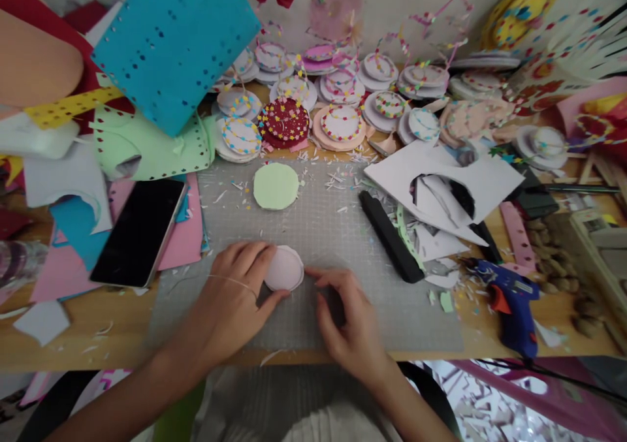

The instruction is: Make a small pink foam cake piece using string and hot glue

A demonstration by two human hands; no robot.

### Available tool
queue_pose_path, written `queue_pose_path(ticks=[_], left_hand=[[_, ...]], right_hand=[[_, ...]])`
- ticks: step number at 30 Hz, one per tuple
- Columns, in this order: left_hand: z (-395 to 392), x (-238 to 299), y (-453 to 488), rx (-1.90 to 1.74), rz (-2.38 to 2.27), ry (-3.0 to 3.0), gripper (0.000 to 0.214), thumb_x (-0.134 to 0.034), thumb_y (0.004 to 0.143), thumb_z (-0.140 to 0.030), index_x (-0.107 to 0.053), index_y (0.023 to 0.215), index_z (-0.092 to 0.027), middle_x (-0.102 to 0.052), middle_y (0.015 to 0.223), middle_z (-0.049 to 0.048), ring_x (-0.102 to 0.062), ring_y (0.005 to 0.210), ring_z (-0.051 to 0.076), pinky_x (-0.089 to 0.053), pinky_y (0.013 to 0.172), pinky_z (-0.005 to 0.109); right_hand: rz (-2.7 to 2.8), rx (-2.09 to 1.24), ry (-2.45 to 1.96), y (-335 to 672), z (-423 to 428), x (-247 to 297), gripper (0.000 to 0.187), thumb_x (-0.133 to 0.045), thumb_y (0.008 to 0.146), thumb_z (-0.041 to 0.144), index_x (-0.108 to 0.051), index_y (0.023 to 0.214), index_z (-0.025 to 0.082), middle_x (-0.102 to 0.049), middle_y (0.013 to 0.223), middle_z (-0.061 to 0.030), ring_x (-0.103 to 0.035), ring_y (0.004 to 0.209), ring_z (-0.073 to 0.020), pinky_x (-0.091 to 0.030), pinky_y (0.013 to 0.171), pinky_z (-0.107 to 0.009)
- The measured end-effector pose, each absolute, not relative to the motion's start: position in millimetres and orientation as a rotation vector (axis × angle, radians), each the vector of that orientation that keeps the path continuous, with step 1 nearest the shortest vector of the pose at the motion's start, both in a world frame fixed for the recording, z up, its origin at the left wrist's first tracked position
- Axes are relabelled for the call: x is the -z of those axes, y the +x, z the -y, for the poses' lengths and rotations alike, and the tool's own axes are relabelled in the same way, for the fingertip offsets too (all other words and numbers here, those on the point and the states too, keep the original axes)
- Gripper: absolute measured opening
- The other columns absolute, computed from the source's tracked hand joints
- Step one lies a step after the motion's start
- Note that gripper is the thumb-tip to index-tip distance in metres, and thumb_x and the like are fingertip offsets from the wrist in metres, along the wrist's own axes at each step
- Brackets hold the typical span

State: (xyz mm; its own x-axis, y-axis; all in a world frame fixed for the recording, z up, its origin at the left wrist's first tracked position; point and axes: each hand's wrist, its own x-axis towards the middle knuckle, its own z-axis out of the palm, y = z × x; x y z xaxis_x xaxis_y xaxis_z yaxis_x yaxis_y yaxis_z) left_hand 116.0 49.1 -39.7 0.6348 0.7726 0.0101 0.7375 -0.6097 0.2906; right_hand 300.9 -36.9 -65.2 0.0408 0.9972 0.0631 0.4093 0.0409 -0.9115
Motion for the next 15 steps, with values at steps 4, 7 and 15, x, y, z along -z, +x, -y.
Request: queue_pose_path(ticks=[4, 7, 15], left_hand=[[-50.6, 38.0, 116.6, -0.17, -1.229, 2.61, 0.051, -0.073, 0.078, -0.033, -0.056, 0.121, -0.01, -0.06, 0.119, 0.0145, -0.052, 0.109, 0.033, -0.045, 0.097, 0.05], [-51.6, 36.8, 117.1, -0.16, -1.226, 2.618, 0.051, -0.073, 0.078, -0.033, -0.057, 0.12, -0.01, -0.061, 0.118, 0.0146, -0.052, 0.108, 0.033, -0.045, 0.096, 0.05], [-55.9, 35.3, 118.4, -0.131, -1.186, 2.617, 0.051, -0.074, 0.077, -0.034, -0.059, 0.119, -0.01, -0.062, 0.118, 0.0142, -0.052, 0.109, 0.033, -0.045, 0.096, 0.05]], right_hand=[[1.499, -0.915, -1.485, 301.7, 37.0, 65.5, 0.03, -0.045, 0.087, 0.003, -0.046, 0.108, 0.024, -0.062, 0.114, -0.007, -0.056, 0.103, -0.0201, -0.046, 0.088, -0.036], [1.503, -0.922, -1.484, 302.7, 37.7, 65.5, 0.03, -0.043, 0.087, 0.002, -0.045, 0.108, 0.024, -0.062, 0.116, -0.007, -0.056, 0.104, -0.0201, -0.045, 0.089, -0.036], [1.508, -0.933, -1.483, 303.9, 38.3, 64.8, 0.03, -0.042, 0.087, 0.002, -0.044, 0.107, 0.024, -0.061, 0.117, -0.0076, -0.055, 0.104, -0.021, -0.046, 0.088, -0.038]])
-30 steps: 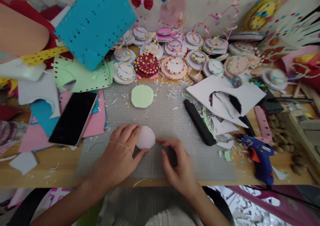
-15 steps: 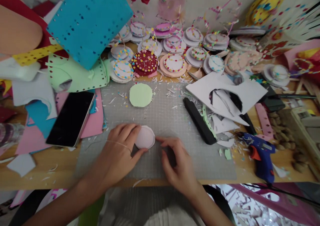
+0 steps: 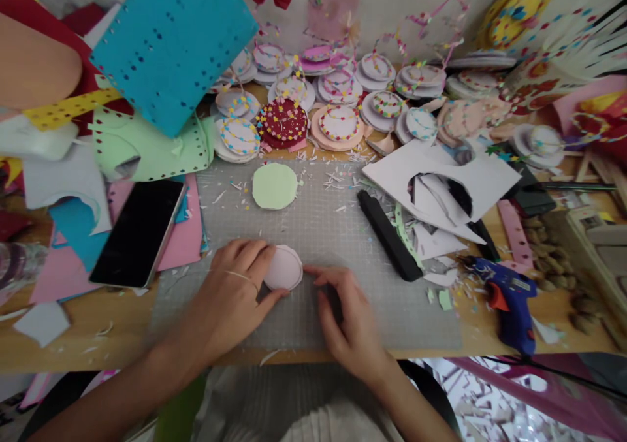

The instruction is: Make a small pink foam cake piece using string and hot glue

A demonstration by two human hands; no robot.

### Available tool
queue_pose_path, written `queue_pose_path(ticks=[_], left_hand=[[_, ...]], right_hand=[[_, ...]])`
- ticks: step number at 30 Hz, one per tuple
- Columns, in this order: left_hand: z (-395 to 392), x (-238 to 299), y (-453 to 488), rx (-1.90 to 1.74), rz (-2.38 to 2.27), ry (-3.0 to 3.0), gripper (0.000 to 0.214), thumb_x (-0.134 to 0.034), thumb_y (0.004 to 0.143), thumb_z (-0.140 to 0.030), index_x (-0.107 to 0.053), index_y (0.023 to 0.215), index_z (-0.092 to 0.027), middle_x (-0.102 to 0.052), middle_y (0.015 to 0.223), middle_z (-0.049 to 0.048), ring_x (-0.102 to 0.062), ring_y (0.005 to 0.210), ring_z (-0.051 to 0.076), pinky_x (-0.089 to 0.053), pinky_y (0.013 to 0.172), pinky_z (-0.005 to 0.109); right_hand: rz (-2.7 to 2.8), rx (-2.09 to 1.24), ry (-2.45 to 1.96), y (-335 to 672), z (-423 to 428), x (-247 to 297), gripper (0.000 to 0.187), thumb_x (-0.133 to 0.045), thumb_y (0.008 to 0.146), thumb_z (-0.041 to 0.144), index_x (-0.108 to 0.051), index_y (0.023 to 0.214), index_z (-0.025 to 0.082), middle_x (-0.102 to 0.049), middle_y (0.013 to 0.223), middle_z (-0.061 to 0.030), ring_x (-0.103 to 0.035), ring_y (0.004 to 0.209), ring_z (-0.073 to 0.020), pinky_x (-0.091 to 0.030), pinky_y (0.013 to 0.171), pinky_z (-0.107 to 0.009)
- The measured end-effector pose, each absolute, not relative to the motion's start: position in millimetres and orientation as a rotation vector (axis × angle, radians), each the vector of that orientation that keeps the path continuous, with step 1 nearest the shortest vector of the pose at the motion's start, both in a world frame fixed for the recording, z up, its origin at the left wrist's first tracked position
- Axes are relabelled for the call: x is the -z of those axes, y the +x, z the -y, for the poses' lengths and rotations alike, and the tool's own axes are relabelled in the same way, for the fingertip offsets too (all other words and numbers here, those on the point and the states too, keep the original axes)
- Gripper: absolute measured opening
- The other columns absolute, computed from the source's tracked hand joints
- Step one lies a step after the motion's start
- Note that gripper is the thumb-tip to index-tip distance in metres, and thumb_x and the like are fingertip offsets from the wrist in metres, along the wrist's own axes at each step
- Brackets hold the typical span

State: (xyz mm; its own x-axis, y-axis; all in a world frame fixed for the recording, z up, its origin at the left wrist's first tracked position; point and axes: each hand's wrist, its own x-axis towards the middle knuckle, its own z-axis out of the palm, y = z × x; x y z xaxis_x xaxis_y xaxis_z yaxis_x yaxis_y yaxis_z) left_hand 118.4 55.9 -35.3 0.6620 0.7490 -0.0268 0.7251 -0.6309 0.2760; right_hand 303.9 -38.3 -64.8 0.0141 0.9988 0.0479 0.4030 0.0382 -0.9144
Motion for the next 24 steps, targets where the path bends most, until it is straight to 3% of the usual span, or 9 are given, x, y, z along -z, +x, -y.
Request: queue_pose_path(ticks=[8, 16, 24], left_hand=[[-57.2, 34.4, 118.0, -0.127, -1.163, 2.622, 0.049, -0.071, 0.079, -0.034, -0.058, 0.12, -0.01, -0.062, 0.118, 0.0142, -0.053, 0.108, 0.033, -0.046, 0.095, 0.052], [-56.6, 33.8, 119.0, -0.111, -1.181, 2.652, 0.051, -0.074, 0.077, -0.033, -0.059, 0.119, -0.009, -0.062, 0.118, 0.0154, -0.052, 0.109, 0.034, -0.046, 0.095, 0.051], [-55.0, 35.7, 117.9, -0.133, -1.191, 2.668, 0.048, -0.073, 0.078, -0.031, -0.059, 0.118, -0.008, -0.062, 0.116, 0.0158, -0.053, 0.109, 0.034, -0.046, 0.095, 0.052]], right_hand=[[1.83, -0.739, -1.433, 300.9, 41.7, 62.8, 0.035, -0.045, 0.081, 0.001, -0.043, 0.109, 0.022, -0.056, 0.13, -0.0118, -0.049, 0.107, -0.0269, -0.045, 0.087, -0.047], [2.027, -0.533, -1.6, 295.4, 43.0, 62.9, 0.037, -0.048, 0.085, 0.011, -0.054, 0.121, 0.015, -0.057, 0.093, -0.0114, -0.048, 0.08, -0.0251, -0.042, 0.067, -0.041], [2.073, -0.574, -1.597, 294.1, 42.5, 65.0, 0.04, -0.047, 0.089, 0.013, -0.055, 0.128, 0.014, -0.057, 0.089, -0.0104, -0.049, 0.078, -0.0245, -0.043, 0.065, -0.04]])
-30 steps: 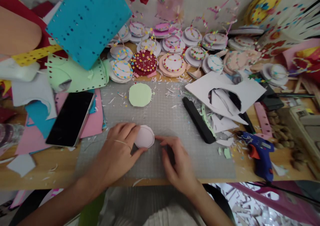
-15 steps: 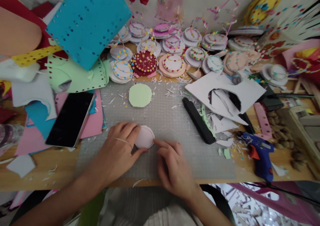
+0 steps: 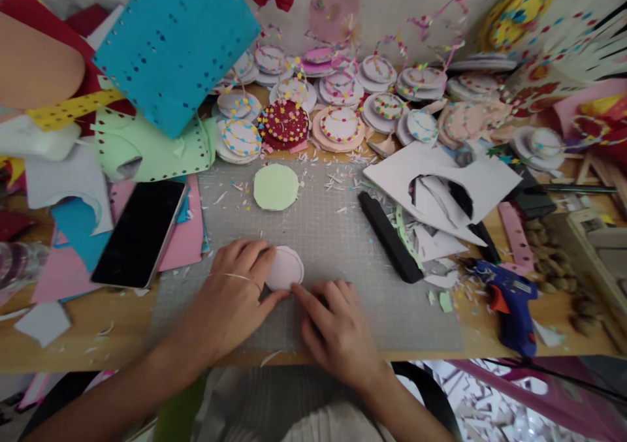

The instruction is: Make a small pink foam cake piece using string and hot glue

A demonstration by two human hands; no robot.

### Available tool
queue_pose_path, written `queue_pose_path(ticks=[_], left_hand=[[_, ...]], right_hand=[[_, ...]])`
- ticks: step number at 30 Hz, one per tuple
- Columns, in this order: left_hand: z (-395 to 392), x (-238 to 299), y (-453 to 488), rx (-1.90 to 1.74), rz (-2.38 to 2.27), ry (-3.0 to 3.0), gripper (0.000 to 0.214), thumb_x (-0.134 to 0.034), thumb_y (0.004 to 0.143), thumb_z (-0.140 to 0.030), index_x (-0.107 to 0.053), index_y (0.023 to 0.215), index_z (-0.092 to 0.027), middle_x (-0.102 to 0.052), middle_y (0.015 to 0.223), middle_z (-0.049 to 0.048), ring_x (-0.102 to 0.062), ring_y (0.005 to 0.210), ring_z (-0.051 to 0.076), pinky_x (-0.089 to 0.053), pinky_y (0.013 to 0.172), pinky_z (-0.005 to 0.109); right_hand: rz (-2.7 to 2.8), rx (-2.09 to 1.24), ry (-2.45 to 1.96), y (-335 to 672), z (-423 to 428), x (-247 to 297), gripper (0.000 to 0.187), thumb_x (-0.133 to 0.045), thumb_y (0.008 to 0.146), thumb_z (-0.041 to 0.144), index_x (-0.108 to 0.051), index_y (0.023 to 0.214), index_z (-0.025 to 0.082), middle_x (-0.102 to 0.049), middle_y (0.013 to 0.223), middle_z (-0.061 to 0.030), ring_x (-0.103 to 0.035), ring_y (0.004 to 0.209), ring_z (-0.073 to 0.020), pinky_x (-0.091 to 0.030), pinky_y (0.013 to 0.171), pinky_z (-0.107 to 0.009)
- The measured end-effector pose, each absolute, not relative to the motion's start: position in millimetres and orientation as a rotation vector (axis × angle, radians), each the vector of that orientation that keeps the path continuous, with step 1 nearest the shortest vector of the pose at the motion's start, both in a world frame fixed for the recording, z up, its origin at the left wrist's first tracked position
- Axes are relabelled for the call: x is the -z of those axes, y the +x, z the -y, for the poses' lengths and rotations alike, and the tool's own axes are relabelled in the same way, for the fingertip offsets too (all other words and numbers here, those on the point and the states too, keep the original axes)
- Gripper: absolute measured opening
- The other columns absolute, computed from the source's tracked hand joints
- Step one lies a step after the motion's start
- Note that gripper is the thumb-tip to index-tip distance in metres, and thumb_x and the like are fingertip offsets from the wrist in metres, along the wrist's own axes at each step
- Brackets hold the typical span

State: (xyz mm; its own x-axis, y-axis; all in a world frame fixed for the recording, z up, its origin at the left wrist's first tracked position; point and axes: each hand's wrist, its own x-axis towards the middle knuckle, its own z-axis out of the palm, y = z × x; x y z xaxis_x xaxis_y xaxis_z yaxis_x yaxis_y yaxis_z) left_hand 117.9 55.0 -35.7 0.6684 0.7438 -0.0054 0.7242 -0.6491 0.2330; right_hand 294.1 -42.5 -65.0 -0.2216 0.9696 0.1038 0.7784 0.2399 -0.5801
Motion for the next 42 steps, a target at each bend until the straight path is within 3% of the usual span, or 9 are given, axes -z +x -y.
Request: queue_pose_path(ticks=[7, 14, 18, 21, 24, 30, 38, 40, 42], left_hand=[[-55, 35, 119, -0.2, -1.242, 2.534, 0.047, -0.075, 0.074, -0.032, -0.06, 0.115, -0.015, -0.061, 0.114, 0.0126, -0.054, 0.107, 0.032, -0.047, 0.094, 0.049], [-52, 45, 120, -0.385, -1.335, 2.381, 0.044, -0.072, 0.07, -0.027, -0.057, 0.11, -0.016, -0.058, 0.111, 0.0117, -0.054, 0.108, 0.031, -0.047, 0.093, 0.047], [-49, 42, 127, -0.563, -1.413, 2.337, 0.046, -0.07, 0.07, -0.026, -0.052, 0.111, -0.017, -0.056, 0.11, 0.0117, -0.054, 0.105, 0.03, -0.048, 0.091, 0.047], [-50, 30, 141, -0.75, -1.489, 2.322, 0.049, -0.069, 0.07, -0.023, -0.048, 0.114, -0.017, -0.054, 0.11, 0.0123, -0.052, 0.107, 0.031, -0.047, 0.092, 0.048], [-58, 12, 162, -0.956, -1.552, 2.325, 0.05, -0.067, 0.07, -0.018, -0.046, 0.115, -0.016, -0.053, 0.112, 0.0136, -0.05, 0.109, 0.032, -0.043, 0.095, 0.051], [-78, -2, 195, -1.163, -1.496, 2.325, 0.062, -0.07, 0.069, -0.022, -0.041, 0.123, -0.017, -0.049, 0.118, 0.0157, -0.047, 0.113, 0.034, -0.038, 0.1, 0.055], [-87, 17, 156, -0.71, -0.944, 2.29, 0.102, -0.078, 0.065, -0.041, -0.021, 0.149, -0.024, -0.03, 0.146, 0.017, -0.029, 0.136, 0.038, -0.031, 0.111, 0.057], [-91, 16, 145, -0.653, -0.841, 2.232, 0.091, -0.071, 0.074, -0.035, -0.022, 0.15, -0.027, -0.029, 0.15, 0.014, -0.027, 0.14, 0.035, -0.029, 0.113, 0.055], [-94, 14, 141, -0.694, -0.848, 2.147, 0.07, -0.059, 0.084, -0.024, -0.03, 0.147, -0.03, -0.037, 0.147, 0.011, -0.037, 0.136, 0.029, -0.033, 0.112, 0.051]], right_hand=[[1.586, -0.777, -1.619, 289, 40, 58, 0.034, -0.042, 0.091, 0.009, -0.052, 0.122, 0.018, -0.059, 0.107, -0.0116, -0.056, 0.099, -0.0226, -0.051, 0.084, -0.039], [1.247, -1.038, -1.599, 300, 22, 56, 0.029, -0.051, 0.089, 0.018, -0.057, 0.117, 0.018, -0.068, 0.102, -0.0095, -0.067, 0.091, -0.0197, -0.055, 0.084, -0.037], [1.033, -1.328, -1.415, 303, 4, 57, 0.028, -0.061, 0.083, 0.03, -0.063, 0.108, 0.018, -0.073, 0.097, -0.0085, -0.07, 0.087, -0.0203, -0.058, 0.078, -0.034], [0.978, -1.474, -1.204, 303, -12, 47, 0.028, -0.067, 0.08, 0.037, -0.066, 0.101, 0.019, -0.074, 0.098, -0.0066, -0.071, 0.09, -0.0212, -0.057, 0.083, -0.036], [0.999, -1.427, -1.105, 307, -31, 30, 0.028, -0.067, 0.081, 0.043, -0.069, 0.099, 0.021, -0.075, 0.094, -0.0041, -0.071, 0.087, -0.0217, -0.056, 0.083, -0.037], [0.974, -1.187, -1.18, 322, -60, 14, 0.032, -0.067, 0.078, 0.048, -0.071, 0.088, 0.019, -0.073, 0.076, -0.0037, -0.068, 0.066, -0.0208, -0.056, 0.063, -0.033], [0.863, -1.063, -1.262, 329, -64, 44, 0.027, -0.066, 0.078, 0.044, -0.067, 0.078, 0.017, -0.062, 0.057, -0.0002, -0.052, 0.05, -0.0136, -0.044, 0.049, -0.026], [0.837, -1.055, -1.271, 332, -64, 45, 0.025, -0.064, 0.079, 0.043, -0.065, 0.079, 0.018, -0.059, 0.059, 0.0008, -0.05, 0.051, -0.0127, -0.042, 0.049, -0.025], [0.839, -1.065, -1.275, 334, -65, 43, 0.023, -0.063, 0.08, 0.041, -0.063, 0.08, 0.018, -0.057, 0.062, 0.0016, -0.049, 0.051, -0.0119, -0.041, 0.049, -0.024]])
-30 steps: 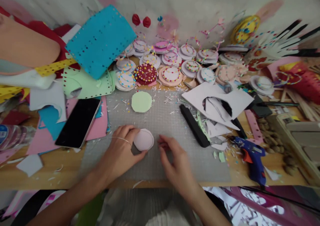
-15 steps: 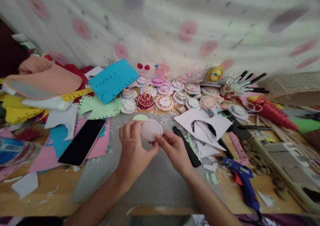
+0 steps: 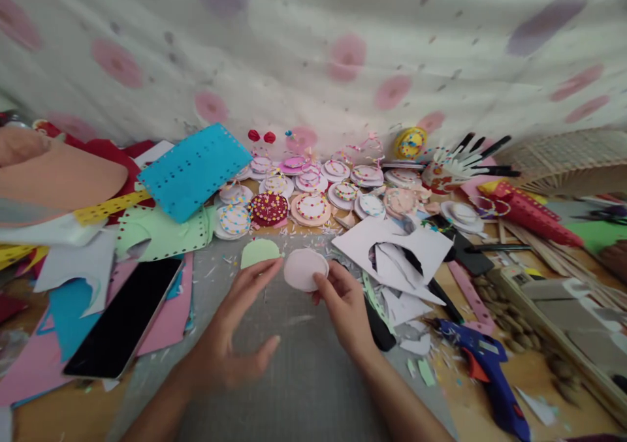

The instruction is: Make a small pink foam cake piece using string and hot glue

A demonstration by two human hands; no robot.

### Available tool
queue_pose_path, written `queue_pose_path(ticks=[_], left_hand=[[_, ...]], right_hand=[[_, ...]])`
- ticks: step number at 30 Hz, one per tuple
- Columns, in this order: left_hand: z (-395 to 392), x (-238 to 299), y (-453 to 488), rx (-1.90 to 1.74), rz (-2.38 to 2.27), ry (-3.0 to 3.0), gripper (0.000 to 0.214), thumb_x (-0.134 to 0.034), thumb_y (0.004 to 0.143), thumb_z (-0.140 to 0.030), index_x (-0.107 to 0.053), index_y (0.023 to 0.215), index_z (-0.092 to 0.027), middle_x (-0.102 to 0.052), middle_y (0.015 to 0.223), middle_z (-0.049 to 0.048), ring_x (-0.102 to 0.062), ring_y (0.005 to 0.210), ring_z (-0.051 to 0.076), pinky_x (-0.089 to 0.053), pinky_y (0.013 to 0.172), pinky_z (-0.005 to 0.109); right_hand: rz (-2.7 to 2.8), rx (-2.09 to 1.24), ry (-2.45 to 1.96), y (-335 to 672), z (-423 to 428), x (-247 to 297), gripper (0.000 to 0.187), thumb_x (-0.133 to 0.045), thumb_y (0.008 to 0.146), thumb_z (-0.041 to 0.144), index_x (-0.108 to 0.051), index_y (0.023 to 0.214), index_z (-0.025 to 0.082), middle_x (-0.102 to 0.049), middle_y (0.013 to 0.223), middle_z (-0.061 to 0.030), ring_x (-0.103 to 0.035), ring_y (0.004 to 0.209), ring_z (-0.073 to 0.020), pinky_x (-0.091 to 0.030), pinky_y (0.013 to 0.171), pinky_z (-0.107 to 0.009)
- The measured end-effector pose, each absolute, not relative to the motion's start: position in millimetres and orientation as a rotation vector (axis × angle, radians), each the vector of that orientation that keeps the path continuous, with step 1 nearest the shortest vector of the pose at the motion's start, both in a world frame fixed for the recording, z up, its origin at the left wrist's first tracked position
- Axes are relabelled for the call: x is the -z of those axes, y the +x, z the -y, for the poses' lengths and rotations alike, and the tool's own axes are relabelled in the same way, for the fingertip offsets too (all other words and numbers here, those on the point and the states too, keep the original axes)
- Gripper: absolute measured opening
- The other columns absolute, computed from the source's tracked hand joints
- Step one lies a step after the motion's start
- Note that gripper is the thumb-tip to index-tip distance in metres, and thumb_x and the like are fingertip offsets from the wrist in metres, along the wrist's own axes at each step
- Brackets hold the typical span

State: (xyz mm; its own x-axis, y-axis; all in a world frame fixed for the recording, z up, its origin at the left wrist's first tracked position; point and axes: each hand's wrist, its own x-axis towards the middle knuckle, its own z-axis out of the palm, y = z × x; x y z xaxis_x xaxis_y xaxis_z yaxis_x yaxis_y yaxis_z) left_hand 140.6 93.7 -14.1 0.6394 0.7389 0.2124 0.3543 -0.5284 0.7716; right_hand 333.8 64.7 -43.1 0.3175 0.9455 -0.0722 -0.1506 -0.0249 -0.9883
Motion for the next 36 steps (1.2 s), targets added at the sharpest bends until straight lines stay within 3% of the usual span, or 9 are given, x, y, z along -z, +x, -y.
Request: queue_pose_path(ticks=[4, 7, 11, 18, 36], left_hand=[[-98, 16, 145, -0.974, -1.01, 1.858, 0.027, -0.051, 0.092, -0.019, -0.063, 0.114, -0.027, -0.063, 0.111, 0.0066, -0.063, 0.098, 0.019, -0.055, 0.087, 0.035], [-99, 20, 148, -1.068, -1.151, 1.655, 0.007, -0.061, 0.087, -0.023, -0.068, 0.089, -0.022, -0.066, 0.084, 0.0016, -0.064, 0.072, 0.014, -0.056, 0.064, 0.025], [-101, 24, 147, -1.003, -1.194, 1.421, 0.006, -0.068, 0.082, -0.026, -0.069, 0.083, -0.02, -0.065, 0.064, -0.002, -0.061, 0.056, 0.011, -0.051, 0.052, 0.019], [-100, 22, 151, -0.954, -1.105, 1.233, 0.004, -0.073, 0.075, -0.019, -0.071, 0.079, -0.019, -0.067, 0.063, -0.0021, -0.063, 0.054, 0.01, -0.051, 0.05, 0.016], [-100, 24, 151, -0.978, -1.148, 1.226, 0.004, -0.074, 0.075, -0.019, -0.071, 0.077, -0.02, -0.067, 0.062, -0.0036, -0.062, 0.052, 0.008, -0.049, 0.049, 0.014]], right_hand=[[0.927, -1.121, -1.267, 332, -63, 39, 0.023, -0.062, 0.082, 0.041, -0.061, 0.077, 0.019, -0.052, 0.061, 0.0027, -0.048, 0.052, -0.0116, -0.041, 0.05, -0.024], [0.986, -1.172, -1.262, 328, -60, 37, 0.024, -0.062, 0.083, 0.042, -0.062, 0.075, 0.019, -0.051, 0.058, 0.003, -0.048, 0.051, -0.0115, -0.041, 0.048, -0.023], [0.991, -1.16, -1.28, 324, -57, 34, 0.024, -0.062, 0.084, 0.041, -0.063, 0.076, 0.018, -0.052, 0.059, 0.0027, -0.048, 0.052, -0.0111, -0.041, 0.048, -0.023], [0.983, -1.111, -1.287, 323, -53, 34, 0.021, -0.061, 0.087, 0.034, -0.061, 0.075, 0.017, -0.052, 0.058, 0.003, -0.047, 0.053, -0.0099, -0.038, 0.05, -0.021], [1.148, -1.001, -1.28, 325, -51, 32, 0.017, -0.059, 0.089, 0.027, -0.06, 0.074, 0.018, -0.047, 0.059, 0.0039, -0.04, 0.054, -0.009, -0.032, 0.047, -0.02]])
